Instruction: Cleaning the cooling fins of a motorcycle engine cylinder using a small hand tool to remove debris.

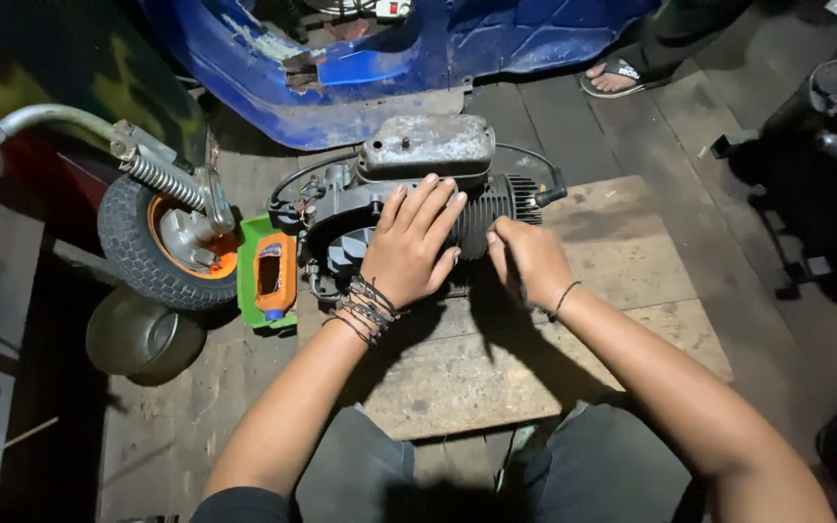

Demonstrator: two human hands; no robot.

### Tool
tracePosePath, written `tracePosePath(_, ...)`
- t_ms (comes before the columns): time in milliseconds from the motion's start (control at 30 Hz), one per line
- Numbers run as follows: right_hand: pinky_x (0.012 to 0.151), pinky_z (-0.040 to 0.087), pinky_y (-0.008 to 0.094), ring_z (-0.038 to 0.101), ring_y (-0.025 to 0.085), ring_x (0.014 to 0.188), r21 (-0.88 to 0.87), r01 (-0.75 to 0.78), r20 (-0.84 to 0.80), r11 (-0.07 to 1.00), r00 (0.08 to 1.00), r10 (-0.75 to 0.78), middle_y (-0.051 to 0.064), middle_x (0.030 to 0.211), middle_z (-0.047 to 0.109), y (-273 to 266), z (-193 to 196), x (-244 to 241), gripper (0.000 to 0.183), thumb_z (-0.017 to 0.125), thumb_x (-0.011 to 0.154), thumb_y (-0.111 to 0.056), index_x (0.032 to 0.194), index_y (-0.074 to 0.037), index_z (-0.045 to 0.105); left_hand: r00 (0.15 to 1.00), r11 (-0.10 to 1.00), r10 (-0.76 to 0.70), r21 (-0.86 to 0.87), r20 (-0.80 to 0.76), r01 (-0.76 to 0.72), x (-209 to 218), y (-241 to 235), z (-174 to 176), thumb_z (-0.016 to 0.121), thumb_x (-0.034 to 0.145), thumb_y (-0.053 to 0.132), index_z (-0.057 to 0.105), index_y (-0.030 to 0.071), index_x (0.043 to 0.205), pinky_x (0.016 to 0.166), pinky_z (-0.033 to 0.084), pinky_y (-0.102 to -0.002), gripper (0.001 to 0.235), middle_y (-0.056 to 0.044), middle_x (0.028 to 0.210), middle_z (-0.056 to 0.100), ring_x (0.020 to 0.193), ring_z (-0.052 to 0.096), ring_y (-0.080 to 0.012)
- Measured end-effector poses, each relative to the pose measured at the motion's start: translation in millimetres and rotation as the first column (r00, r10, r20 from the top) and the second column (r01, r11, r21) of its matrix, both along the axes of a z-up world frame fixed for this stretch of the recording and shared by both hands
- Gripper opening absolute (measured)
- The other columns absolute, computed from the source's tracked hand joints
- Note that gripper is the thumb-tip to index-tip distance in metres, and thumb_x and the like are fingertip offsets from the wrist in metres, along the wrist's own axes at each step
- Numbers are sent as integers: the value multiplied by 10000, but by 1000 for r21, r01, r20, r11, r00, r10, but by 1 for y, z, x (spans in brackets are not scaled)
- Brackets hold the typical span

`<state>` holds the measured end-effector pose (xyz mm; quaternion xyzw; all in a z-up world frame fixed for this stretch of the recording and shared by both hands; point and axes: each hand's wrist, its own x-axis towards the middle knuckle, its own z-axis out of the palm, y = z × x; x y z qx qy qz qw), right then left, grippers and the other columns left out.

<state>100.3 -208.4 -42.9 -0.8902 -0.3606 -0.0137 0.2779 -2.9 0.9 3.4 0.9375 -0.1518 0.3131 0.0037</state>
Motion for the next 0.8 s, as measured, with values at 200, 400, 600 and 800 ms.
tracePosePath(200, 742, 543, 563, 679, 454, 921, 109, -11, -66, 994, 998, 18, 176, 820, 686, -6, 13, -2, 222, 481, 1029, -329, 947, -177, 619, 1000, 1000, 5, 3, -4, -4, -2, 2, 1, 657, 932, 347, 431, 94, 1539, 1238, 124, -497, 696, -148, 1562, 423, 1497, 317, -308)
tracePosePath(400, 747, 560, 504, 705, 409, 873, 18, -70, 39, 997, 997, 69, 154, 806, 688, -4, 1, 0, 166, 514, 1016, -278, 961, -175, 631, 1000, 1000, -6, -5, 5, 7, -1, 1, -1, 670, 923, 338, 436, 93, 1538, 1235, 124, -502, 701, -150, 1557, 426, 1494, 320, -313)
tracePosePath(600, 712, 536, 415, 695, 369, 815, 331, -85, -193, 940, 969, 156, 116, 709, 660, -10, 20, -2, 192, 552, 1006, -265, 872, -182, 662, 1000, 1000, 4, 6, 10, -4, -3, 2, 2, 697, 900, 342, 446, 87, 1529, 1235, 145, -505, 723, -155, 1548, 436, 1486, 336, -318)
tracePosePath(800, 728, 533, 530, 675, 480, 866, 151, -32, -100, 988, 994, 48, 199, 739, 663, -14, 25, -3, 238, 495, 1026, -289, 905, -136, 632, 1000, 1000, -7, 2, 20, 7, 1, 0, 1, 704, 892, 344, 459, 85, 1519, 1233, 156, -505, 721, -155, 1539, 450, 1481, 350, -316)
